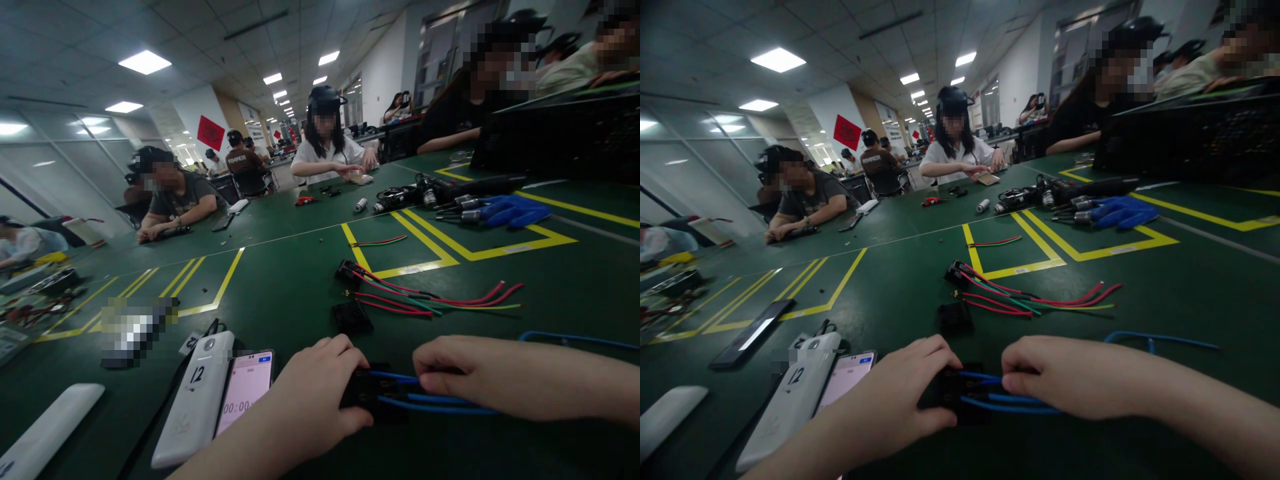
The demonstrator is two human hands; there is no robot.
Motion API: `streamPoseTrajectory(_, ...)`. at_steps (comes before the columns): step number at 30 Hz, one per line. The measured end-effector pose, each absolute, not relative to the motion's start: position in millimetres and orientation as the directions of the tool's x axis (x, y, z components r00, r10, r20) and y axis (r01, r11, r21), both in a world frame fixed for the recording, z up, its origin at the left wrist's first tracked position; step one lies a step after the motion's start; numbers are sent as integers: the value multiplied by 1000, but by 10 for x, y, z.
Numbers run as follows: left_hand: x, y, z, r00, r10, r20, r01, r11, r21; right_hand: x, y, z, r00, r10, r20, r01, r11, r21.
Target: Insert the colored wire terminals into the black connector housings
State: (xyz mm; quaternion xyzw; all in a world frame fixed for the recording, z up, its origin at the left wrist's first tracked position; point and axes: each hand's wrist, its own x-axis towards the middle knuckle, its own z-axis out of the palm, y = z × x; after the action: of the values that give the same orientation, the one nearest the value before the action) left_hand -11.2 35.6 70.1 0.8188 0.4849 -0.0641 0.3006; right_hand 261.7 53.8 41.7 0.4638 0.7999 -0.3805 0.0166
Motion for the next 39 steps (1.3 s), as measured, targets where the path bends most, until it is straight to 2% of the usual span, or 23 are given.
streamPoseTrajectory(4, -113, 355, 691, 518, 763, -387, 834, -349, 428, 2747, 662, 522, -640, 625, -447, 723, 292, -626)
streamPoseTrajectory(11, -123, 353, 679, 526, 761, -380, 830, -363, 423, 2716, 535, 435, -601, 762, -242, 754, 439, -489)
streamPoseTrajectory(16, -105, 350, 687, 511, 762, -397, 842, -351, 410, 2692, 518, 323, -568, 808, -159, 729, 405, -552)
streamPoseTrajectory(18, -102, 352, 692, 513, 759, -401, 841, -351, 412, 2695, 554, 285, -572, 817, -74, 707, 445, -549)
streamPoseTrajectory(21, -105, 355, 690, 519, 759, -392, 837, -359, 413, 2677, 590, 243, -600, 793, 105, 705, 586, -398)
streamPoseTrajectory(25, -114, 356, 669, 515, 772, -373, 836, -356, 418, 2599, 524, 263, -706, 660, 258, 633, 751, -188)
streamPoseTrajectory(31, -90, 341, 689, 493, 774, -398, 854, -341, 393, 2504, 335, 402, -784, 457, 420, 534, 842, 81)
streamPoseTrajectory(34, -72, 333, 724, 482, 764, -429, 864, -334, 375, 2537, 352, 404, -796, 466, 387, 531, 844, 77)
streamPoseTrajectory(39, -75, 324, 726, 476, 768, -428, 867, -329, 374, 2582, 546, 326, -733, 678, 50, 659, 727, -194)
